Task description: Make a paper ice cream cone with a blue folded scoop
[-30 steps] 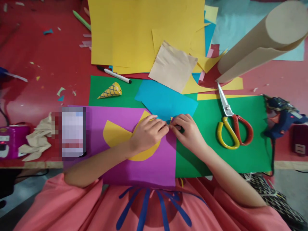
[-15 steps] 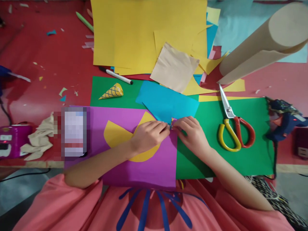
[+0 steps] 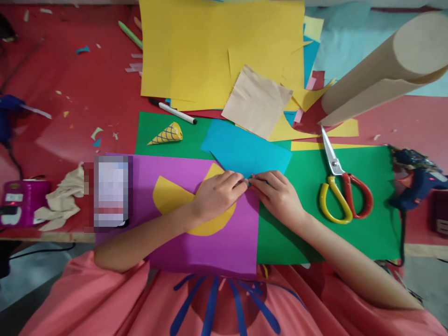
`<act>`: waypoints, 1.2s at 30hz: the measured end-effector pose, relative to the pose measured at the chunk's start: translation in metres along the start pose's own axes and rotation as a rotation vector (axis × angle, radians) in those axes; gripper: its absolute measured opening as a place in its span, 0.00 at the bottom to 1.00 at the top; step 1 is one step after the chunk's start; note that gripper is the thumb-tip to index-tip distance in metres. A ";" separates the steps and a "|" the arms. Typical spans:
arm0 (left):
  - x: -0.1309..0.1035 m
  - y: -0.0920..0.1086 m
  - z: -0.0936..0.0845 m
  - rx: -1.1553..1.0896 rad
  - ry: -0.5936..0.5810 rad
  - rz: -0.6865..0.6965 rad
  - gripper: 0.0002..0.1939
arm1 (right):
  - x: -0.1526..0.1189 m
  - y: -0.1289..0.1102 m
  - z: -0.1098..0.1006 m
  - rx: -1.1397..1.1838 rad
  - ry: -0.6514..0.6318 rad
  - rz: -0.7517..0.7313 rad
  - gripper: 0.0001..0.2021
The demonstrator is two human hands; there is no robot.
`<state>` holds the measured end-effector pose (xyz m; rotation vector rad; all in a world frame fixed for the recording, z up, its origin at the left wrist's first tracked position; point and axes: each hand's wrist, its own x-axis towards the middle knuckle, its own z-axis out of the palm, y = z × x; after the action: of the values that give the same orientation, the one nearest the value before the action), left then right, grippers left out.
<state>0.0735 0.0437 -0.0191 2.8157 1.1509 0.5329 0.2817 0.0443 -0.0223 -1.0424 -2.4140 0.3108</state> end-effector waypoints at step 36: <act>0.048 -0.040 -0.013 -0.642 -0.473 -0.313 0.04 | 0.004 -0.004 0.006 -0.114 0.032 -0.013 0.09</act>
<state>0.0738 0.1043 0.0004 2.0149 1.0467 0.1502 0.2740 0.0446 -0.0244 -1.0727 -2.4330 0.1522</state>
